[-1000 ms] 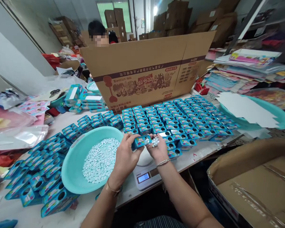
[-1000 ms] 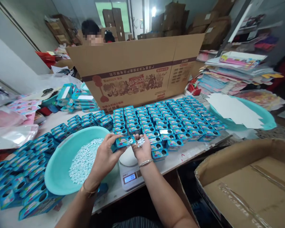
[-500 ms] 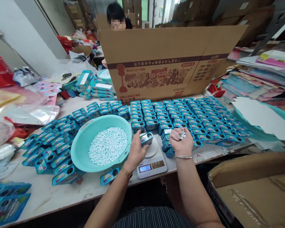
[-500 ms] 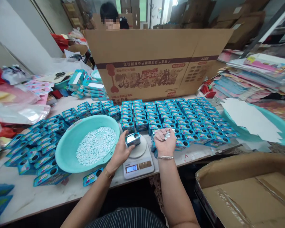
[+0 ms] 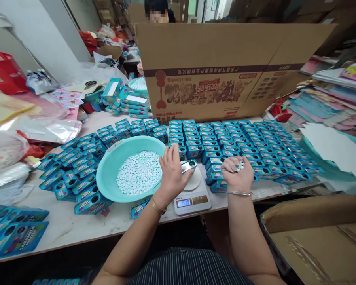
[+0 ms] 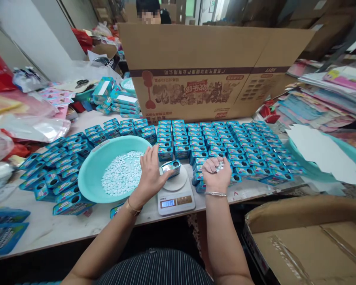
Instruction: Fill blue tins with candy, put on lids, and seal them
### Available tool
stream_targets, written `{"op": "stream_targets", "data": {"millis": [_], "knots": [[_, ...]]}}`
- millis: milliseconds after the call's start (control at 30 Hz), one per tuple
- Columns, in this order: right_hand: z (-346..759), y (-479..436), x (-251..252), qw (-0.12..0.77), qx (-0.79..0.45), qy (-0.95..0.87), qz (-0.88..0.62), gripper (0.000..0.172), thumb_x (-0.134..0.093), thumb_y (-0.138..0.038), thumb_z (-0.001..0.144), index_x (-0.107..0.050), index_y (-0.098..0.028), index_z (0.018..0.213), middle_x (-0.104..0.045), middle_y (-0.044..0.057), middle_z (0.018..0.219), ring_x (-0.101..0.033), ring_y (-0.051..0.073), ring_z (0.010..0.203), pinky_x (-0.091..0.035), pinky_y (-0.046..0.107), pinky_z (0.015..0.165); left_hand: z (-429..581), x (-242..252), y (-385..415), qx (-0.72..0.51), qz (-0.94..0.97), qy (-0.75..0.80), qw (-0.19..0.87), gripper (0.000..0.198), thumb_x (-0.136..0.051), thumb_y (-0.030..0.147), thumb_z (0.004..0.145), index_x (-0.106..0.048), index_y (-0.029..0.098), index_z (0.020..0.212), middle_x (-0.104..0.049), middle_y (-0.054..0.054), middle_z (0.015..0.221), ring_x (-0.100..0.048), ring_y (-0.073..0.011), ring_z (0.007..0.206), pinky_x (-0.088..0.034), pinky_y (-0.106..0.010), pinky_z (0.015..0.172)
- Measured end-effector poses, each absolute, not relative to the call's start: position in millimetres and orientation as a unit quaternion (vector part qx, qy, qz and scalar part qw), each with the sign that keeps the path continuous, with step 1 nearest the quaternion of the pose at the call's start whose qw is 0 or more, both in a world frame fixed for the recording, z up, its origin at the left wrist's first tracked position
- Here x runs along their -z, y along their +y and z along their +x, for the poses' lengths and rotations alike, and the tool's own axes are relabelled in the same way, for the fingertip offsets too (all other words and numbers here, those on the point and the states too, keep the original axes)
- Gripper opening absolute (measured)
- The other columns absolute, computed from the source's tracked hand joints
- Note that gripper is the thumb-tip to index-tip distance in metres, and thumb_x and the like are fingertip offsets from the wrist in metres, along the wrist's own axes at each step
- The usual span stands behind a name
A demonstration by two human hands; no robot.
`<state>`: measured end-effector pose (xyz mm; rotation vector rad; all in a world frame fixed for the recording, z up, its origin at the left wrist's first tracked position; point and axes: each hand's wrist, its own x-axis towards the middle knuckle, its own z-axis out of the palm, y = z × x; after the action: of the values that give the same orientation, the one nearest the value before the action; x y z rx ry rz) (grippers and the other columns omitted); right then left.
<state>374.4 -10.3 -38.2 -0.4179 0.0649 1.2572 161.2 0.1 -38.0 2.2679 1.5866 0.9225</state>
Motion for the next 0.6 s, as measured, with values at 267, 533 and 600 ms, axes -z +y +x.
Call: {"op": "stream_targets", "data": {"millis": [267,533,600], "knots": [[380.9,-11.8,40.8,0.786,-0.587,0.01,-0.195,0.035,-0.033,-0.03,0.098,-0.034,-0.022,0.064,-0.032,-0.009,0.047,-0.032,0.006,0.033,-0.025,0.019,0.033,183.8,39.0,3.5,-0.19,0.803,0.557,0.097,0.084,-0.071,0.034,0.078,-0.027,0.014,0.148,-0.037,-0.024,0.15,-0.018,-0.0427,0.146,-0.014,-0.074,0.11],[370.4,-9.8,38.2,0.782,-0.589,0.019,-0.201,0.032,-0.036,-0.028,0.097,-0.036,-0.022,0.065,-0.033,-0.009,0.048,-0.03,0.006,0.033,-0.025,0.017,0.032,190.8,60.3,9.4,-0.127,0.821,0.55,0.086,0.057,-0.07,0.021,0.077,-0.049,0.014,0.13,-0.062,-0.016,0.119,-0.041,-0.0384,0.133,-0.011,-0.071,0.112],[359.8,-6.2,32.4,0.768,-0.603,0.025,-0.215,0.035,-0.031,-0.028,0.099,-0.037,-0.022,0.065,-0.033,-0.009,0.047,-0.03,0.005,0.032,-0.024,0.017,0.032,190.3,64.3,11.0,-0.122,0.824,0.547,0.084,0.037,-0.064,0.016,0.08,-0.056,0.014,0.117,-0.066,-0.014,0.11,-0.053,-0.0342,0.12,-0.012,-0.069,0.113]]}}
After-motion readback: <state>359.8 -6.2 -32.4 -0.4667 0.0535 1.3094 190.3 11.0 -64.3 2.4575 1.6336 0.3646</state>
